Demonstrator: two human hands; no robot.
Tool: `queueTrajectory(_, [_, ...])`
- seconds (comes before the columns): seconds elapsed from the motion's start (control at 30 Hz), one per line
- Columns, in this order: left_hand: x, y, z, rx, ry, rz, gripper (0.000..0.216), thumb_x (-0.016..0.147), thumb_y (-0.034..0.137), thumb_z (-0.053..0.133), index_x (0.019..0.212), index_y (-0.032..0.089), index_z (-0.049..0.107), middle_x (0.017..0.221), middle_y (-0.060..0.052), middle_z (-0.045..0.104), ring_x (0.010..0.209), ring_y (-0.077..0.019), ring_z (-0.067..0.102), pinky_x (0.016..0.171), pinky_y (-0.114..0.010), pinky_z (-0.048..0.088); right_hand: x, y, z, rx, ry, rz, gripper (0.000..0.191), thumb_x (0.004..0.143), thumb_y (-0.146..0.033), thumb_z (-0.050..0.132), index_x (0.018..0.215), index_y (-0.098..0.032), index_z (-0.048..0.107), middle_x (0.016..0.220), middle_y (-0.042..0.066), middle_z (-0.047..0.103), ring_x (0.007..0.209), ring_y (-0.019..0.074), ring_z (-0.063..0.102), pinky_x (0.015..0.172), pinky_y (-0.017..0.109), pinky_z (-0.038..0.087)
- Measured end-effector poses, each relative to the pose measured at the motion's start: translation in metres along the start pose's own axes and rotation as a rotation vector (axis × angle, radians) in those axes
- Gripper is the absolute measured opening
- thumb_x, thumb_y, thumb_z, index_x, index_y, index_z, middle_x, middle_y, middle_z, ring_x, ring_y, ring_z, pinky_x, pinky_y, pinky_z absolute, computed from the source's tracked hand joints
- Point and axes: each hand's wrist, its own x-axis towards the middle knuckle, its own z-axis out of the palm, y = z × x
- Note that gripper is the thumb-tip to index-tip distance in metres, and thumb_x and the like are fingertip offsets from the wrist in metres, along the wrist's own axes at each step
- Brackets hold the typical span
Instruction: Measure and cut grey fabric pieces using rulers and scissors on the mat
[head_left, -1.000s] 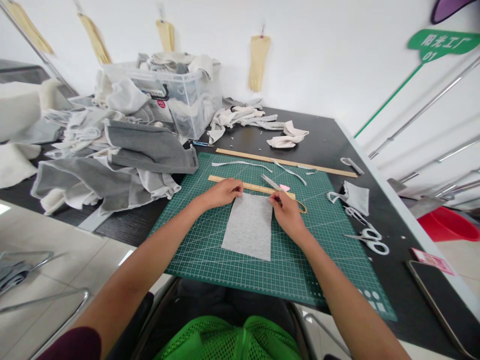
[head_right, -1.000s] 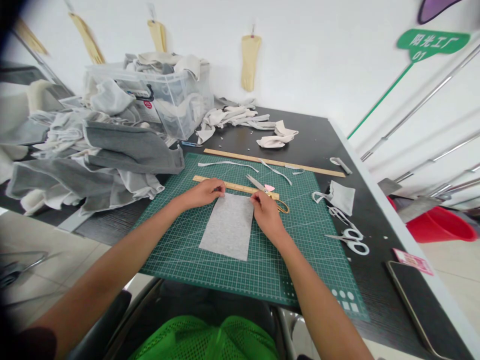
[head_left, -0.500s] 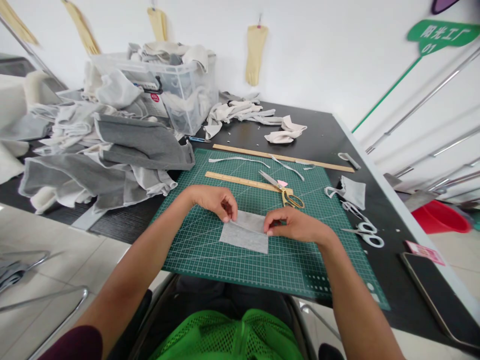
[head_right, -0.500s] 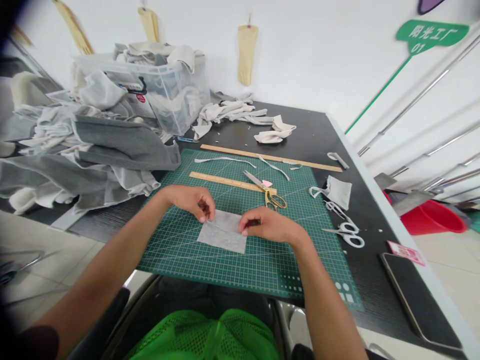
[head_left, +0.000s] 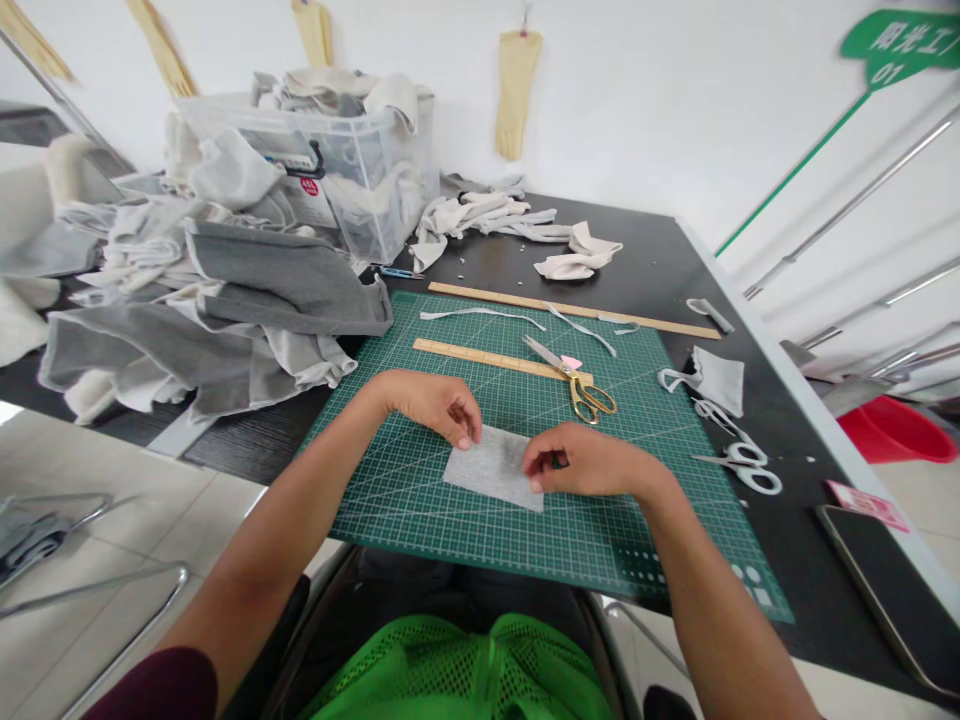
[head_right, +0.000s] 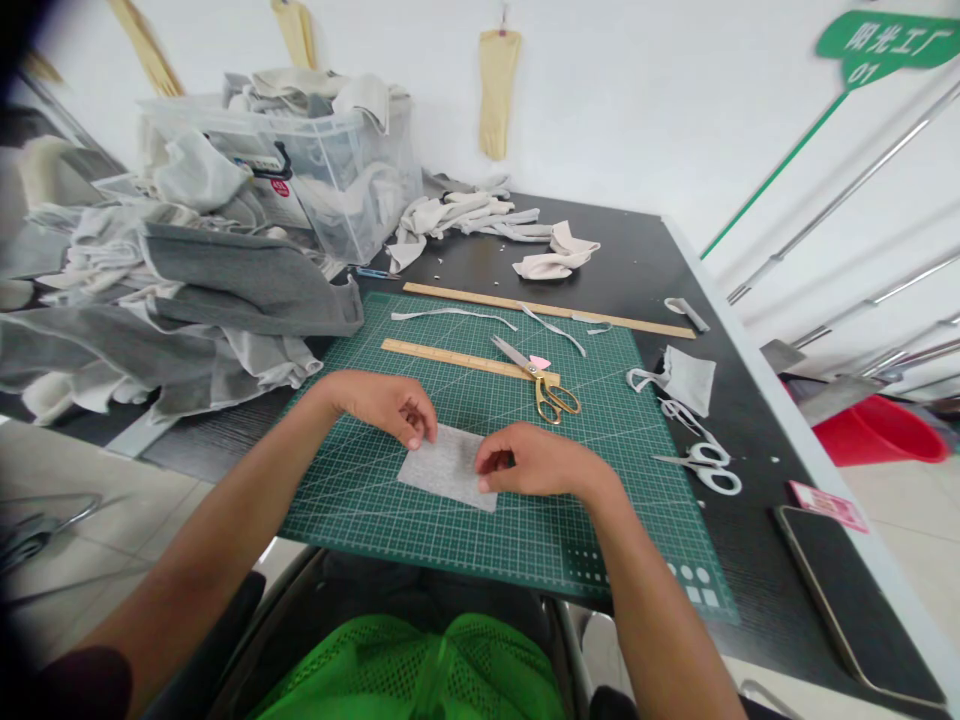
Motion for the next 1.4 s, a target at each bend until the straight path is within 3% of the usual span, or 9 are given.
queueTrajectory(0.13, [0.013, -0.003, 0.002, 0.211, 0.36, 0.039, 0.024, 0.088, 0.043, 0.068, 0.091, 0.019, 0.073, 0.078, -0.001, 0.069, 0.07, -0.014, 0.06, 0.065, -0.026, 0.045, 0.004, 0.006, -0.002, -0.1, 0.25, 0.031, 0.018, 0.091, -0.035, 0.065, 0.082, -0.02, 0.068, 0.066, -0.003, 0.059, 0.06, 0.0128, 0.051, 0.055, 0.025, 0.038])
queueTrajectory(0.2, [0.022, -0.006, 0.006, 0.322, 0.55, 0.083, 0.026, 0.087, 0.043, 0.07, 0.101, 0.021, 0.073, 0.093, -0.003, 0.07, 0.082, -0.0174, 0.061, 0.074, -0.03, 0.046, 0.007, 0.009, -0.001, -0.196, 0.355, 0.038, 0.014, 0.089, -0.035, 0.068, 0.087, -0.021, 0.068, 0.07, -0.003, 0.059, 0.062, 0.0134, 0.052, 0.057, 0.025, 0.039])
queueTrajectory(0.23, [0.027, -0.007, 0.009, 0.374, 0.582, 0.124, 0.029, 0.087, 0.043, 0.071, 0.107, 0.023, 0.072, 0.101, -0.004, 0.069, 0.092, -0.0197, 0.061, 0.081, -0.032, 0.046, 0.008, 0.01, 0.0, -0.247, 0.38, 0.029, 0.014, 0.087, -0.035, 0.071, 0.091, -0.022, 0.068, 0.075, -0.002, 0.061, 0.066, 0.0143, 0.054, 0.06, 0.026, 0.041])
queueTrajectory(0.3, [0.034, -0.008, 0.014, 0.46, 0.553, 0.207, 0.03, 0.087, 0.043, 0.072, 0.111, 0.026, 0.071, 0.11, -0.005, 0.067, 0.106, -0.0229, 0.058, 0.094, -0.036, 0.043, 0.011, 0.012, 0.002, -0.334, 0.392, -0.011, 0.02, 0.084, -0.035, 0.076, 0.098, -0.022, 0.069, 0.089, 0.001, 0.066, 0.078, 0.0168, 0.059, 0.068, 0.028, 0.045])
queueTrajectory(0.4, [0.04, -0.008, 0.021, 0.546, 0.474, 0.246, 0.025, 0.086, 0.043, 0.073, 0.104, 0.026, 0.072, 0.104, -0.005, 0.066, 0.107, -0.0239, 0.057, 0.096, -0.037, 0.041, 0.013, 0.014, 0.004, -0.407, 0.39, -0.059, 0.017, 0.086, -0.031, 0.074, 0.1, -0.022, 0.071, 0.098, 0.004, 0.067, 0.087, 0.0188, 0.061, 0.076, 0.03, 0.047])
queueTrajectory(0.6, [0.041, -0.005, 0.026, 0.566, 0.444, 0.246, 0.021, 0.087, 0.041, 0.071, 0.098, 0.023, 0.072, 0.096, -0.004, 0.066, 0.097, -0.022, 0.058, 0.087, -0.035, 0.042, 0.017, 0.018, 0.004, -0.387, 0.382, -0.06, 0.009, 0.089, -0.02, 0.067, 0.096, -0.021, 0.072, 0.091, 0.003, 0.068, 0.079, 0.0169, 0.061, 0.072, 0.029, 0.046])
queueTrajectory(0.8, [0.042, -0.004, 0.027, 0.564, 0.446, 0.234, 0.02, 0.085, 0.04, 0.073, 0.095, 0.023, 0.071, 0.094, -0.003, 0.065, 0.096, -0.0218, 0.057, 0.086, -0.034, 0.042, 0.017, 0.019, 0.003, -0.367, 0.382, -0.093, 0.014, 0.092, -0.015, 0.06, 0.097, -0.021, 0.072, 0.091, 0.004, 0.069, 0.082, 0.0176, 0.064, 0.076, 0.03, 0.048])
queueTrajectory(1.17, [0.042, -0.007, 0.026, 0.591, 0.435, 0.235, 0.023, 0.082, 0.04, 0.077, 0.098, 0.024, 0.07, 0.097, -0.003, 0.066, 0.098, -0.0225, 0.057, 0.086, -0.035, 0.042, 0.015, 0.021, 0.002, -0.33, 0.372, -0.05, 0.014, 0.088, -0.026, 0.071, 0.1, -0.021, 0.071, 0.088, 0.002, 0.067, 0.076, 0.0162, 0.061, 0.07, 0.028, 0.047])
queueTrajectory(1.4, [0.041, -0.005, 0.026, 0.581, 0.419, 0.237, 0.026, 0.081, 0.04, 0.077, 0.099, 0.024, 0.07, 0.097, -0.003, 0.065, 0.097, -0.0227, 0.058, 0.087, -0.035, 0.043, 0.017, 0.018, 0.003, -0.404, 0.386, -0.082, 0.009, 0.092, -0.021, 0.064, 0.094, -0.02, 0.072, 0.087, 0.003, 0.067, 0.075, 0.0161, 0.06, 0.071, 0.029, 0.045])
